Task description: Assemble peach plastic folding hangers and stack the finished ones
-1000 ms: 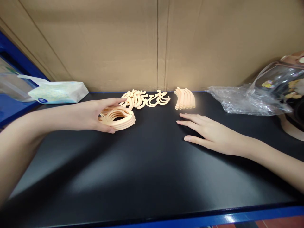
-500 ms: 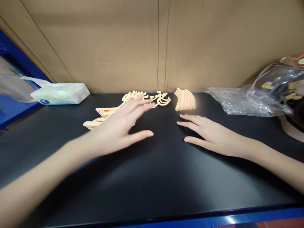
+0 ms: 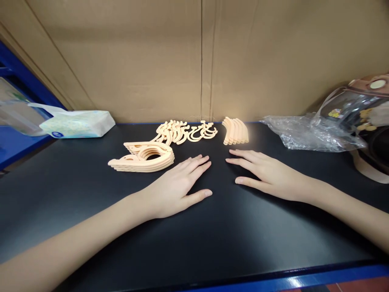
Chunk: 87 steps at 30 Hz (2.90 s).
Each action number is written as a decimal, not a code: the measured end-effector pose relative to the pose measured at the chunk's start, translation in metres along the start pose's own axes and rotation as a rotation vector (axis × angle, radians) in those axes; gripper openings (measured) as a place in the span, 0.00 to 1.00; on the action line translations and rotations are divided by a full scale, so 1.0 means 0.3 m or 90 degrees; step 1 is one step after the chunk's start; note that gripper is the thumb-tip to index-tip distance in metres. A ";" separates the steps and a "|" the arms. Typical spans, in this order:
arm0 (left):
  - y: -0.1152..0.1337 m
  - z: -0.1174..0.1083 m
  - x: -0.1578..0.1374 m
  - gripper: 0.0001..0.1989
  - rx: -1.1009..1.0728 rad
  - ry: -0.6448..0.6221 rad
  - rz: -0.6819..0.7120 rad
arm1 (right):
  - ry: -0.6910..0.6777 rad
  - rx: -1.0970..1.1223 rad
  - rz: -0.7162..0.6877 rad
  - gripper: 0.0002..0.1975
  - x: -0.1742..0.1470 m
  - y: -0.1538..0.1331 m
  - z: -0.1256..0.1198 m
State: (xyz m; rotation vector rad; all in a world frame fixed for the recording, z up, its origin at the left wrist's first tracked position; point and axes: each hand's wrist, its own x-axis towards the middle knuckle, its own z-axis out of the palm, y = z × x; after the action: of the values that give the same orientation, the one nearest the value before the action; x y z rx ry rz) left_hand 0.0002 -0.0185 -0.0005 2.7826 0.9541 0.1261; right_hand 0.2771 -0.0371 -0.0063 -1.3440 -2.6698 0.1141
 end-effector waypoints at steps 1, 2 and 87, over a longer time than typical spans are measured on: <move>-0.001 0.000 0.000 0.33 0.000 0.001 0.002 | 0.006 0.000 0.000 0.29 0.003 -0.001 0.001; -0.001 0.000 -0.001 0.32 0.001 0.003 0.004 | 0.017 0.001 0.000 0.28 0.006 -0.002 0.000; 0.020 -0.031 -0.009 0.08 0.002 0.151 0.114 | 0.111 0.003 -0.186 0.09 0.081 -0.149 0.001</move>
State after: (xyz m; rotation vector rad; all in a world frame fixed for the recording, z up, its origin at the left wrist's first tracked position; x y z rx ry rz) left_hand 0.0002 -0.0232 0.0098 2.8977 0.7499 0.4901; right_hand 0.2275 -0.0443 0.0020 -0.9023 -2.6769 -0.0297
